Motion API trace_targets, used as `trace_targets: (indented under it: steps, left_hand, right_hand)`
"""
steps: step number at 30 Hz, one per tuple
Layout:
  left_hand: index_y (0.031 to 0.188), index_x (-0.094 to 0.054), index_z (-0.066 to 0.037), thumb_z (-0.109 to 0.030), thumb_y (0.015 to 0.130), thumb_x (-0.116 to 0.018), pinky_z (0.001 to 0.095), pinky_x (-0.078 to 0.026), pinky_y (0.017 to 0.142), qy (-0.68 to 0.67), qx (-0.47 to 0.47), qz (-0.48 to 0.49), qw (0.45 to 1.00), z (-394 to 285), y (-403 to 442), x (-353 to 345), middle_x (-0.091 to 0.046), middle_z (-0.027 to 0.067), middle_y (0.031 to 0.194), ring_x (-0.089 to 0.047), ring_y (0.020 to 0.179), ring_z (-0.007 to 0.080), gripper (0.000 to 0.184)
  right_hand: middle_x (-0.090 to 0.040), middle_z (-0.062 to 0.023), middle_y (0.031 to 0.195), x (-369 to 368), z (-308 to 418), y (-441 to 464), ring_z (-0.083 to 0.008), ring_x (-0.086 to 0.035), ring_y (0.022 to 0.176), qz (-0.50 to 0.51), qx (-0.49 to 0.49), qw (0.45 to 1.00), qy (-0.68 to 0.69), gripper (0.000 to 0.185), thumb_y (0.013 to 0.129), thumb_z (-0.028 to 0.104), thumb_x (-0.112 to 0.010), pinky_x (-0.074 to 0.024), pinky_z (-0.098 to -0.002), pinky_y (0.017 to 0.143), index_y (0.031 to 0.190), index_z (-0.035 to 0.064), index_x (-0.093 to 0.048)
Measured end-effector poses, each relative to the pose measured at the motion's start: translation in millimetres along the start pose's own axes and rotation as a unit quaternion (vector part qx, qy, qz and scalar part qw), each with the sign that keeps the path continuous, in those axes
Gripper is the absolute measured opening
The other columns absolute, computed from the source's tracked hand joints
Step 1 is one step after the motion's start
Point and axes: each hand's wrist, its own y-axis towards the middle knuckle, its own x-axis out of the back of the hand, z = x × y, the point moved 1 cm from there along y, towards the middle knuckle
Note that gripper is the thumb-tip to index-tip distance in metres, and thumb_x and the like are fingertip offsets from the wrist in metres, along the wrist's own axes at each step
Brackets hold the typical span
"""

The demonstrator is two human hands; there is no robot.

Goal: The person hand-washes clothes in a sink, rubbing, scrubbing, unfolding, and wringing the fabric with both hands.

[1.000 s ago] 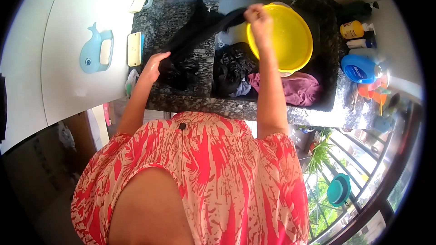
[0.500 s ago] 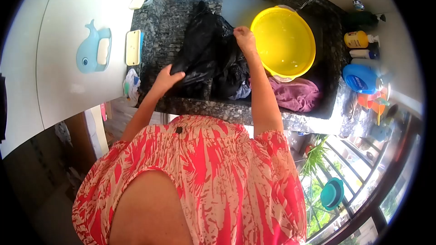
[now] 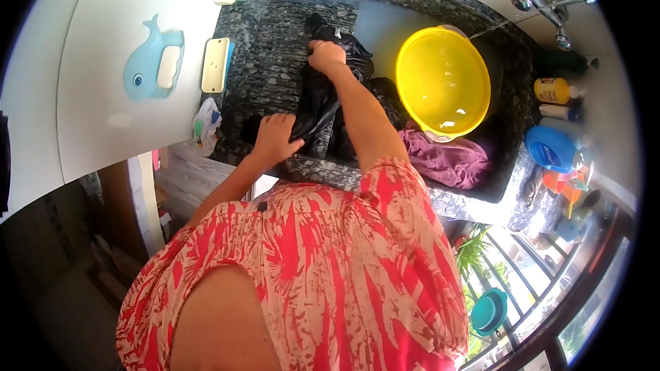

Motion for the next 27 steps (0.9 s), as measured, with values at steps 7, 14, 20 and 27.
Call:
trace_targets:
  steps: [7, 14, 20, 27]
  left_hand:
    - [0.117, -0.049, -0.004, -0.018, 0.075, -0.068, 0.0453, -0.051, 0.074, -0.263, 0.205, -0.199, 0.922, 27.1, 35.8, 50.5, -0.064, 0.0257, 0.092, -0.063, 0.088, 0.0431, 0.049]
    - [0.131, -0.038, -0.001, -0.023, 0.075, -0.07, 0.0433, -0.049, 0.082, -0.334, 0.197, -0.19, 0.902, -0.8, 55.5, 75.8, -0.062, 0.0284, 0.104, -0.063, 0.096, 0.0407, 0.068]
    - [0.13, -0.044, 0.004, -0.042, 0.076, -0.072, 0.0354, -0.042, 0.094, -0.427, 0.368, 0.079, 0.822, 33.6, 25.1, -27.0, -0.058, 0.0232, 0.118, -0.057, 0.11, 0.0319, 0.077]
    - [0.141, -0.027, 0.006, -0.069, 0.072, -0.063, 0.0614, -0.021, 0.106, -0.065, 0.26, -0.033, 0.963, 36.0, 57.5, 6.9, -0.024, 0.0271, 0.148, -0.023, 0.137, 0.0446, 0.108]
  right_hand:
    - [-0.062, 0.0028, 0.073, 206.3, 20.7, 10.6, -0.0068, -0.054, 0.068, -0.236, 0.18, 0.813, 0.501, 0.013, 0.079, 0.017, -0.074, -0.0437, -0.0226, 0.063, 0.082, 0.0061, -0.067]
    - [-0.062, 0.0005, 0.07, 233.7, 34.7, 46.5, -0.01, -0.056, 0.064, -0.204, 0.199, 0.766, 0.577, 0.014, 0.087, 0.02, -0.066, -0.0435, -0.0251, 0.059, 0.08, 0.0081, -0.064]
    - [-0.065, -0.0212, 0.102, 106.9, -41.9, 88.4, -0.0325, -0.063, 0.096, -0.284, 0.117, 0.944, 0.123, 0.042, 0.085, 0.038, -0.062, -0.0485, -0.0389, 0.085, 0.12, 0.0148, -0.061]
    - [-0.049, -0.016, 0.134, 24.4, -4.8, -1.0, -0.043, -0.041, 0.125, -0.383, 0.104, 0.918, 0.013, 0.046, 0.084, 0.047, -0.059, -0.0274, -0.0676, 0.099, 0.127, 0.0299, -0.056]
